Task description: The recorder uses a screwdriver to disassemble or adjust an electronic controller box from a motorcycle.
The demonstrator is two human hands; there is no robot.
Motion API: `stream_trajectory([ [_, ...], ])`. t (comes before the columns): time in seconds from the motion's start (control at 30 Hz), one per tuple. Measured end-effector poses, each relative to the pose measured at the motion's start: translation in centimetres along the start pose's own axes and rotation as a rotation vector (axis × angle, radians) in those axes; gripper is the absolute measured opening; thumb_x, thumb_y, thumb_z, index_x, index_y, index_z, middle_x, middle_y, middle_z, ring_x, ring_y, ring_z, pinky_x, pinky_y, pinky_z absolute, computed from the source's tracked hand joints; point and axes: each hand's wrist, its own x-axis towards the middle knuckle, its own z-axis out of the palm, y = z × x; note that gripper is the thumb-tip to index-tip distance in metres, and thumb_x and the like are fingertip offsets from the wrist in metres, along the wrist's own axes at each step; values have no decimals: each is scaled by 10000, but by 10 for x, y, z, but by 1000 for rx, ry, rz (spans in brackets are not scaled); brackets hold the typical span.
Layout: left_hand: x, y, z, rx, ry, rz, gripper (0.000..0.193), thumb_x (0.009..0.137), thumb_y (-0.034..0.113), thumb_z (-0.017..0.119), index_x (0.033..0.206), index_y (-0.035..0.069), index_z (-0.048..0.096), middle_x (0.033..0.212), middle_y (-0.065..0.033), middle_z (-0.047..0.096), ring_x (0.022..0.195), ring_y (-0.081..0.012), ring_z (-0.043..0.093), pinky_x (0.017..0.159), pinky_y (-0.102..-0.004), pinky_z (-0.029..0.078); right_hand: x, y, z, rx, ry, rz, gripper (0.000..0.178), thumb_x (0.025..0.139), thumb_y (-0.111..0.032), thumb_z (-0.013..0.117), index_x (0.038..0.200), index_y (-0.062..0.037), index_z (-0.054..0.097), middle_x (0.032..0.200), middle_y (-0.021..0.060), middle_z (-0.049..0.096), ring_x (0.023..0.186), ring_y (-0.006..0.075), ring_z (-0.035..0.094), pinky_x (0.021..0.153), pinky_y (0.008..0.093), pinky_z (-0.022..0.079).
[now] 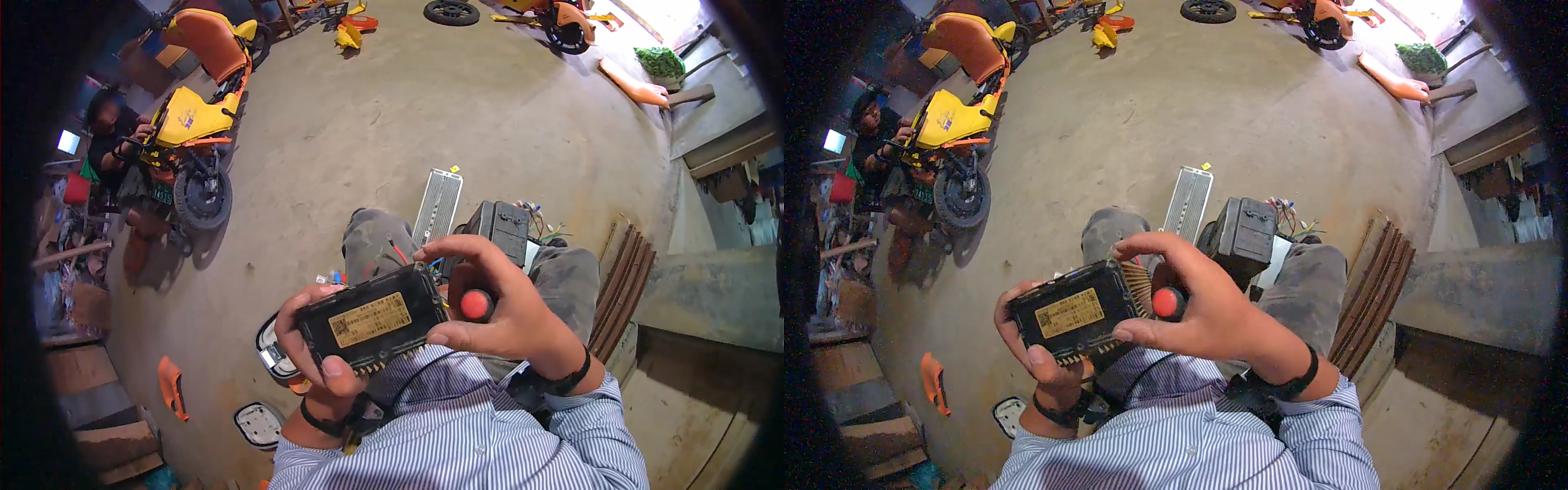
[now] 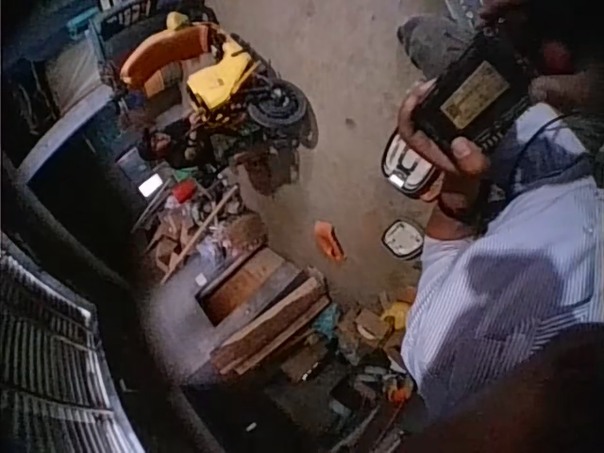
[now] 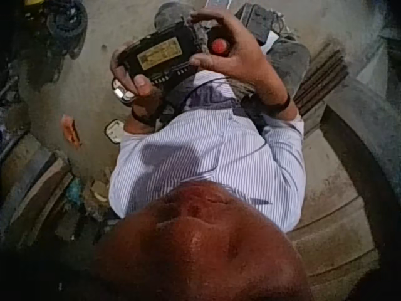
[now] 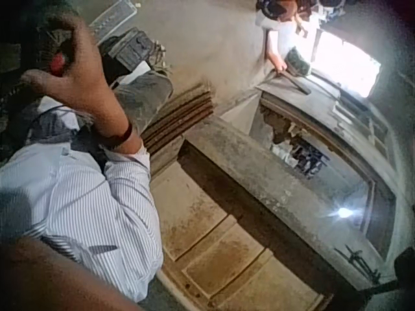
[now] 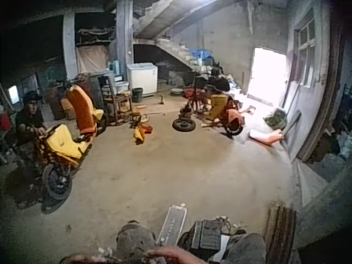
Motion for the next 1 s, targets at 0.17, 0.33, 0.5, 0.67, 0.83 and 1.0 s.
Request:
stream_trajectory([
  [0.17,1,-4,-1,13,-29,43,840,862,668,513,1363,13,350,1227,-164,506,1096,-273,582,968,-431,527,-1,7,10,142,43,7,753,807,-194,858,1434,-58,464,1343,117,546,1153,163,583,906,293,504],
  [0.33,-1,-1,1,-74,-10,26,838,890,623,539,1373,-16,291,1219,-194,517,1057,-275,595,948,-422,536,-1,7,17,116,74,11,725,838,-142,799,1468,-68,449,1339,116,544,1188,172,555,951,312,478],
  [0.5,6,-16,10,-179,-6,269,846,901,524,649,1438,84,165,1285,-238,477,1069,-316,610,934,-472,548,4,0,2,-214,24,-160,653,811,-126,766,1427,-84,554,1327,115,552,1169,195,558,974,327,450],
  [0.67,6,-25,-2,78,-217,426,694,919,616,628,1361,125,414,1307,-246,443,1134,-359,593,933,-481,548,-2,-5,-6,-131,57,-9,646,779,-108,770,1398,-84,585,1265,117,579,1154,240,573,999,343,437],
  [0.83,9,-14,-6,159,-264,451,673,897,580,681,1341,130,448,1295,-238,447,1157,-373,581,932,-490,556,-3,-2,-9,-172,58,-28,651,766,-128,798,1382,-74,594,1239,122,589,1151,248,575,999,345,433],
  [1.0,11,-12,-5,101,-265,474,741,824,571,759,1345,146,446,1294,-227,449,1135,-373,594,905,-474,582,1,-28,-10,-322,17,-27,544,781,-123,807,1292,-46,637,1144,121,644,1054,238,620,923,337,474],
])
